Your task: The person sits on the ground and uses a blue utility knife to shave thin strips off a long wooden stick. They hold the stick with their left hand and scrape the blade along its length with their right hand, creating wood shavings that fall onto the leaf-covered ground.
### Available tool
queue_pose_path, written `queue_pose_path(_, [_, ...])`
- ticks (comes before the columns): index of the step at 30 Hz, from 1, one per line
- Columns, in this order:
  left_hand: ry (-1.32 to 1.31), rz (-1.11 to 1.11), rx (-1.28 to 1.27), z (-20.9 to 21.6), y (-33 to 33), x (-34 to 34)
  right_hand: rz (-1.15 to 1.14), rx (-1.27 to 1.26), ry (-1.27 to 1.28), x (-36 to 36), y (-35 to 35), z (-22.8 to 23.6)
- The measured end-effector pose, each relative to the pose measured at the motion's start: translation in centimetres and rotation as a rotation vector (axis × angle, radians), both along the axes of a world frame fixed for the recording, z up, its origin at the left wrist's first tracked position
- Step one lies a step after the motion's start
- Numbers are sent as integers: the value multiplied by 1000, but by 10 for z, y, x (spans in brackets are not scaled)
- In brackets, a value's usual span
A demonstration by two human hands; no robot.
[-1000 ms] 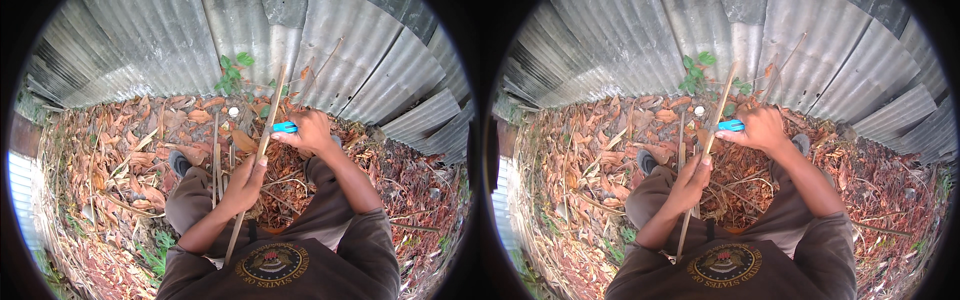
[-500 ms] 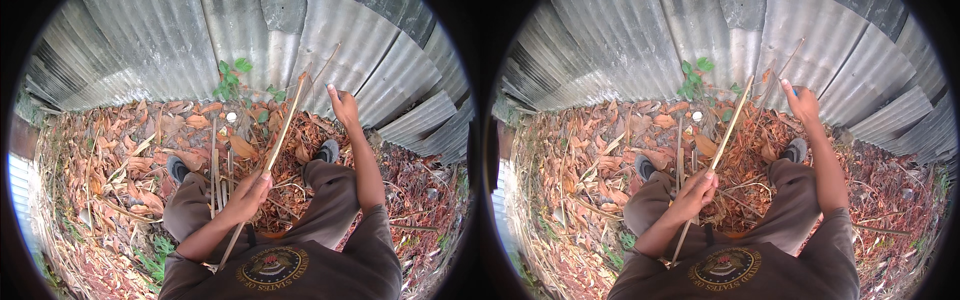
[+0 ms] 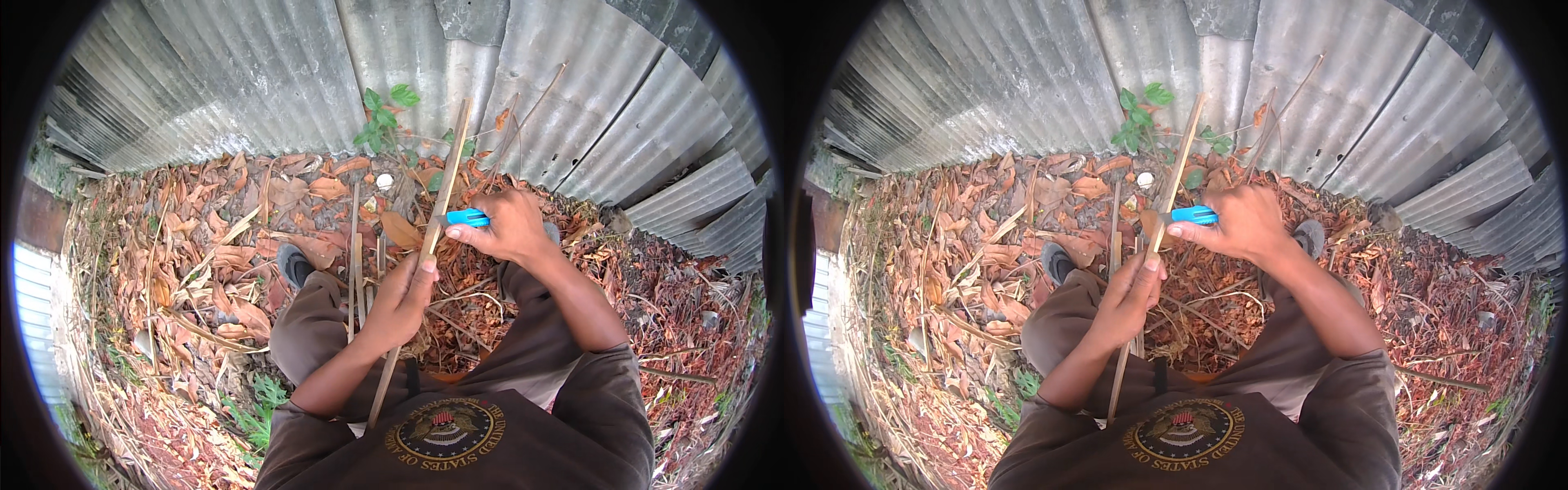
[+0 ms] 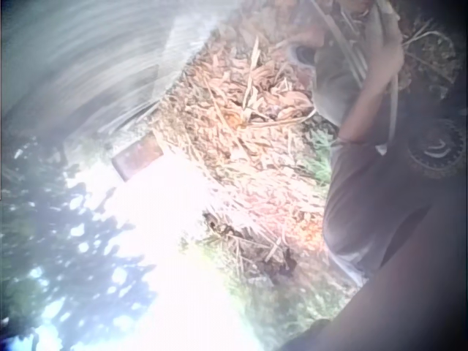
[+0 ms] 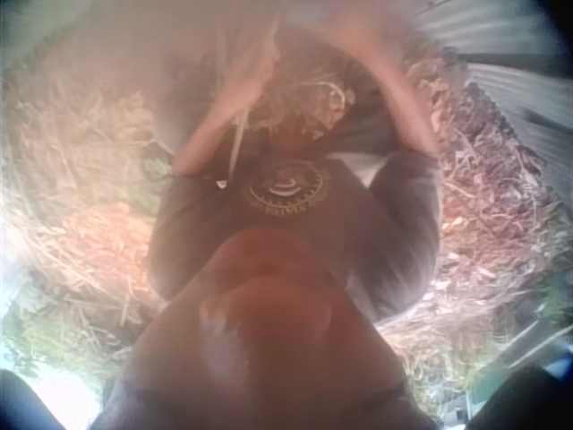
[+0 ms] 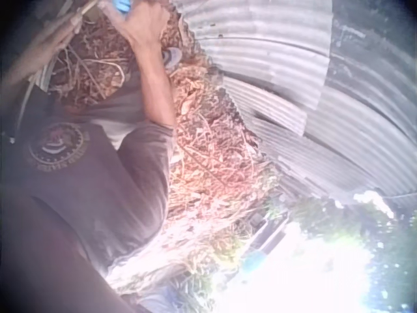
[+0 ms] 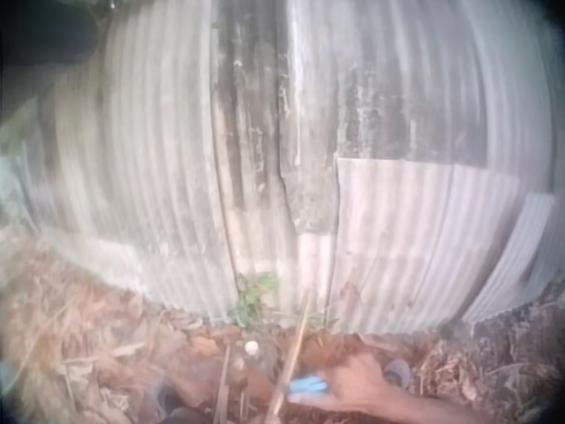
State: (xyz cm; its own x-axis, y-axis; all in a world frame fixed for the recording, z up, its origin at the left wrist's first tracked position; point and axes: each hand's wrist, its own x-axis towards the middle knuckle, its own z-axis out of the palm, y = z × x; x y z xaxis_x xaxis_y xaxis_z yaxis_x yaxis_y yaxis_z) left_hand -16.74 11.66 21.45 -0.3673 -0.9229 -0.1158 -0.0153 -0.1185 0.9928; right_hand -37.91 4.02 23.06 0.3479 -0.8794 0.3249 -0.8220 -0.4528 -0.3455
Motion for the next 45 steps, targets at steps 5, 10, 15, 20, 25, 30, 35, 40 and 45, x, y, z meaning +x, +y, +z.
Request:
queue_pose_path(5, [-139,66,-102,-2,10,-4,54,-95,35,-4,0,-6])
queue_pose_path(10, [-174,36,-23,-2,11,-1,39,-247,27,-6,-16,-16])
queue_pose_path(15, [-125,6,5,-3,15,-2,-171,-159,-15,-19,-44,-13])
queue_pose_path(20, [21,-195,7,4,31,-11,-658,2,-85,-113,-89,-14])
queue_pose_path(25, [124,-126,160,2,15,2,-577,152,-148,-87,-68,-3])
queue_pose_path(30, [212,-47,301,-4,0,4,-209,107,-123,-27,-16,0])
queue_pose_path(35, [214,-50,328,0,-4,2,29,79,10,4,2,-2])
queue_pose_path(40, [153,-52,303,-1,-1,4,62,-13,17,6,-2,-8])
queue_pose_path(45, [213,-68,353,1,3,3,71,-138,39,3,-11,-14])
